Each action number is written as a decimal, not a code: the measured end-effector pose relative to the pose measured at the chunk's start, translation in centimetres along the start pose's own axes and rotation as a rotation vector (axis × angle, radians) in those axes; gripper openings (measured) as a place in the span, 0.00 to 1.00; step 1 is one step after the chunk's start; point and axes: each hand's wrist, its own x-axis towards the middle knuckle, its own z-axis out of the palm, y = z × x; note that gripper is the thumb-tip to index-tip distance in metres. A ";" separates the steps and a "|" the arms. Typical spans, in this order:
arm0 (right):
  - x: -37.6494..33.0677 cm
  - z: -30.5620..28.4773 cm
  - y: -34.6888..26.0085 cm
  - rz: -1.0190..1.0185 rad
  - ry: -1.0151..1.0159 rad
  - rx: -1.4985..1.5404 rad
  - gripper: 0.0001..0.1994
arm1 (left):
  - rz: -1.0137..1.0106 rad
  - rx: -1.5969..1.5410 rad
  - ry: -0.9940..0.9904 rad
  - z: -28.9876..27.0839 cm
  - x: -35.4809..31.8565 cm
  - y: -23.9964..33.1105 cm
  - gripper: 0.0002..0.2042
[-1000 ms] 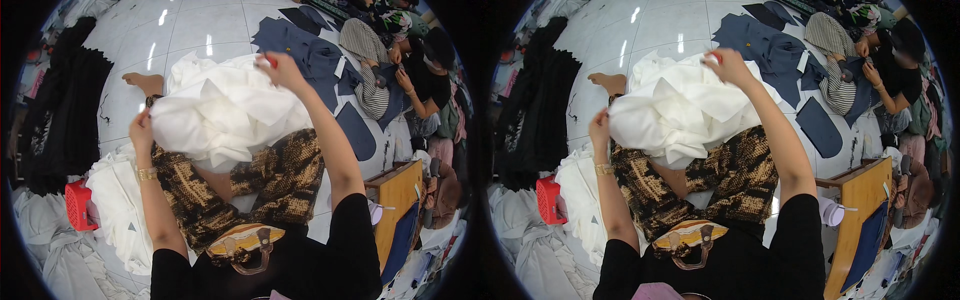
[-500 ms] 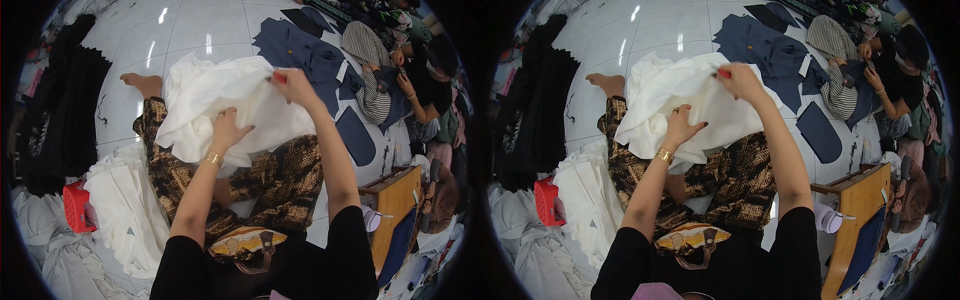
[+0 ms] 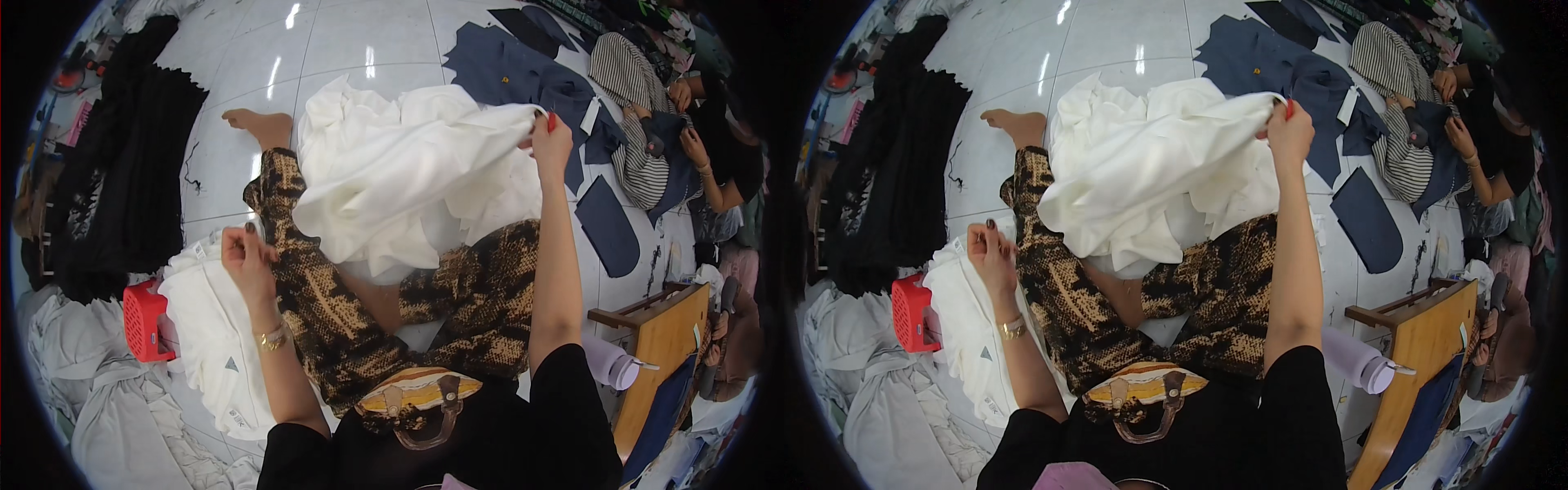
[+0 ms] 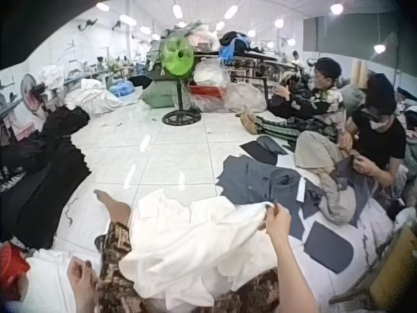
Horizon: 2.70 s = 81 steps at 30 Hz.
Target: Inspecting white fabric garment pieces, checking labels, and trimming excess threads with small scissors.
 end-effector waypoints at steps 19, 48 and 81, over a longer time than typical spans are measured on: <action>-5.4 0.5 1.7 -0.397 0.105 -0.114 0.07 | -0.439 1.018 -0.741 17.9 -1.8 -11.8 0.18; -17.3 -1.5 -5.7 -0.233 -0.396 0.726 0.11 | 0.119 0.446 -0.806 13.4 2.5 -4.2 0.21; -20.7 0.2 -2.2 0.147 -0.526 0.769 0.04 | 0.022 0.939 -0.936 -3.9 -15.9 4.3 0.26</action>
